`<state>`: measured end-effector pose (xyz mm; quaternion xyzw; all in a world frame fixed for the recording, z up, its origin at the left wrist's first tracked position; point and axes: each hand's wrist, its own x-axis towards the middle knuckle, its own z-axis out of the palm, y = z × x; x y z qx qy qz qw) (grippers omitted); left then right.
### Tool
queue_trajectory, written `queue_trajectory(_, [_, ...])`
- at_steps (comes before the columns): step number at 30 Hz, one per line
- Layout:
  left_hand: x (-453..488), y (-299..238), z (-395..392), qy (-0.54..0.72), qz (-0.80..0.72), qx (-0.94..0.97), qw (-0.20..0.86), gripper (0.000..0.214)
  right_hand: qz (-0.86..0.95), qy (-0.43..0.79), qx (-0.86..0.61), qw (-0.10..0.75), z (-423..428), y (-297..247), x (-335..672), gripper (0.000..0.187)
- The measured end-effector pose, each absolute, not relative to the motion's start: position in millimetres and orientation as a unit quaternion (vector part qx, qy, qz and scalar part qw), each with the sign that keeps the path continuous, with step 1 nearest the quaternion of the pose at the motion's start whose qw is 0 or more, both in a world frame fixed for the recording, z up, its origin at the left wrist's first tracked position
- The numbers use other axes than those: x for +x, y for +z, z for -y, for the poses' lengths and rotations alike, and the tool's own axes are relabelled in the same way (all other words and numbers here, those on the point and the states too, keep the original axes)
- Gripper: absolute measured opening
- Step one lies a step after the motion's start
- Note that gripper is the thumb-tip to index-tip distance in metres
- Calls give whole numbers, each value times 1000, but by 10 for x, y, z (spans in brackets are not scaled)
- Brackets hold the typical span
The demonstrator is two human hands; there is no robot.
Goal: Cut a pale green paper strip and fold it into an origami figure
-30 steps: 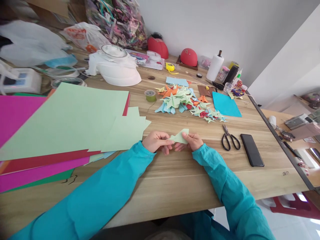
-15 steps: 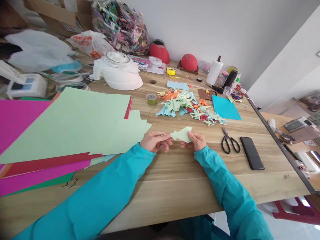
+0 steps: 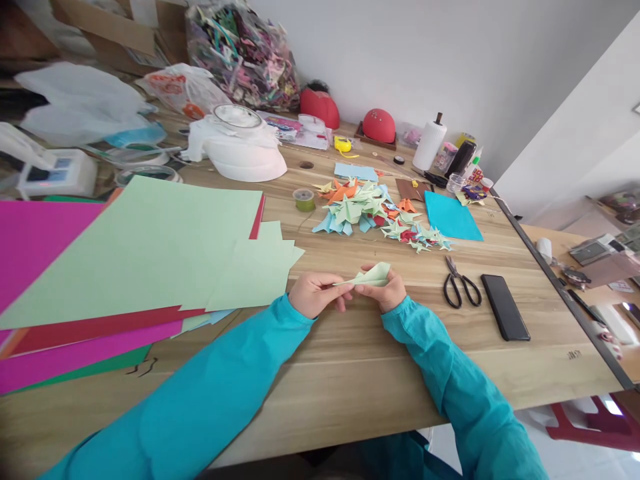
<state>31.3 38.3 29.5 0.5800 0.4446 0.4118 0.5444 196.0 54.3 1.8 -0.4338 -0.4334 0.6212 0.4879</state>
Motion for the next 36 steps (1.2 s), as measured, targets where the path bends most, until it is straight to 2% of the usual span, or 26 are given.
queue_trajectory(4, [319,293,-373,420,-462,569,535,22,446,577,-461,505,-526,60,1964,45])
queue_trajectory(8, [307,258,-379,438,-460,548,543,23,430,583,-466,508,-553,98,1988,42])
queue_trajectory(19, [291,267,-414,403,-396,479,672,47,375,638,-451,499,-625,51,2024,44])
queue_trajectory(21, [295,246,-424,418,-419,485,644,46,367,631,-456,509,-643,35,2033,43])
queue_trajectory(26, [316,199,-384,518,-489,566,416,31,399,549,-486,550,-685,-26,2052,40])
queue_trajectory(30, [393,169,-307,480,-427,676,360,22,478,441,-525,549,-615,20,2012,32])
queue_trajectory(32, [442,139,-286,475,-406,701,342,24,513,398,-521,554,-549,63,1973,26])
queue_trajectory(36, [487,90,-281,475,-396,718,319,44,611,357,-459,537,-430,122,1916,23])
